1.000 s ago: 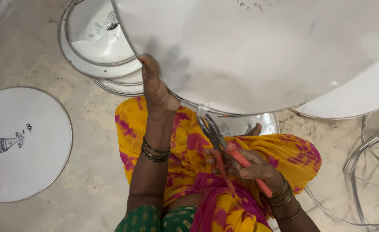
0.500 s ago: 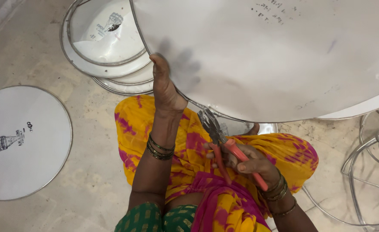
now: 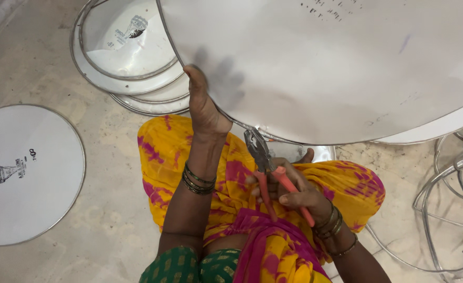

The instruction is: The person sits on the floor and fits metal rings onto circular white plates with pliers and a screwdriver. They use the pliers to press the ring onto the edges and the screwdriver to pry parts of the assembly into place.

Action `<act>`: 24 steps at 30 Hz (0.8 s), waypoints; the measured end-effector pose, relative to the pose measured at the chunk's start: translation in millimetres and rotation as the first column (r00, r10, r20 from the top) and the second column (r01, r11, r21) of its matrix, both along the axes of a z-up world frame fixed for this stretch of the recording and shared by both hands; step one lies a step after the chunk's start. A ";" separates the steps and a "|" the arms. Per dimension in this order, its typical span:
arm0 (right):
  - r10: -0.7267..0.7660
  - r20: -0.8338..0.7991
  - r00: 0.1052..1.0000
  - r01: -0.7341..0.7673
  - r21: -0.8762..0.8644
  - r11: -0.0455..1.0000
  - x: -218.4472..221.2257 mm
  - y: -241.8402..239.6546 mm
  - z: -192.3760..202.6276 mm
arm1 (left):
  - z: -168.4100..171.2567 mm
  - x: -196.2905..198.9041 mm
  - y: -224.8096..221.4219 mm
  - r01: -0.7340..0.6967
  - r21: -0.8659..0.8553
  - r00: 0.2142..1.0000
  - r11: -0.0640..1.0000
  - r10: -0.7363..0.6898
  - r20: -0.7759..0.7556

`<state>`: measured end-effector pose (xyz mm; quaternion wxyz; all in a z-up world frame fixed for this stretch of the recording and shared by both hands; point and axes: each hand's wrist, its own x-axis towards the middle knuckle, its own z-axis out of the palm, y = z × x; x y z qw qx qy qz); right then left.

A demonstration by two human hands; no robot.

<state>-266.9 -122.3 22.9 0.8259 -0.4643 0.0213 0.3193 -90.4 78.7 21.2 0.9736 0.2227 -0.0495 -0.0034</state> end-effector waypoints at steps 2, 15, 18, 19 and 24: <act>0.101 0.024 0.995 -0.101 0.000 0.995 3.6 -0.6 -4.6 | -0.9 -0.6 1.3 0.018 -0.011 1.000 1.000 -0.018 -0.009; 0.405 0.343 0.848 0.062 -0.822 0.566 16.5 -2.7 -27.6 | -10.1 -3.2 0.1 -0.138 0.272 0.990 0.952 0.142 0.007; 0.400 0.491 0.774 0.264 -0.824 0.501 16.9 0.1 -25.2 | -6.9 -1.9 -4.5 -0.193 0.293 0.981 0.936 0.193 0.028; 0.396 0.564 0.724 0.344 -0.794 0.502 17.6 1.4 -24.9 | -4.8 -1.8 -5.5 -0.215 0.295 0.976 0.931 0.217 0.028; 0.484 0.554 0.678 0.492 -0.830 0.261 20.2 7.6 -21.3 | 8.3 -2.6 -7.6 -0.291 0.224 0.955 0.930 0.296 0.015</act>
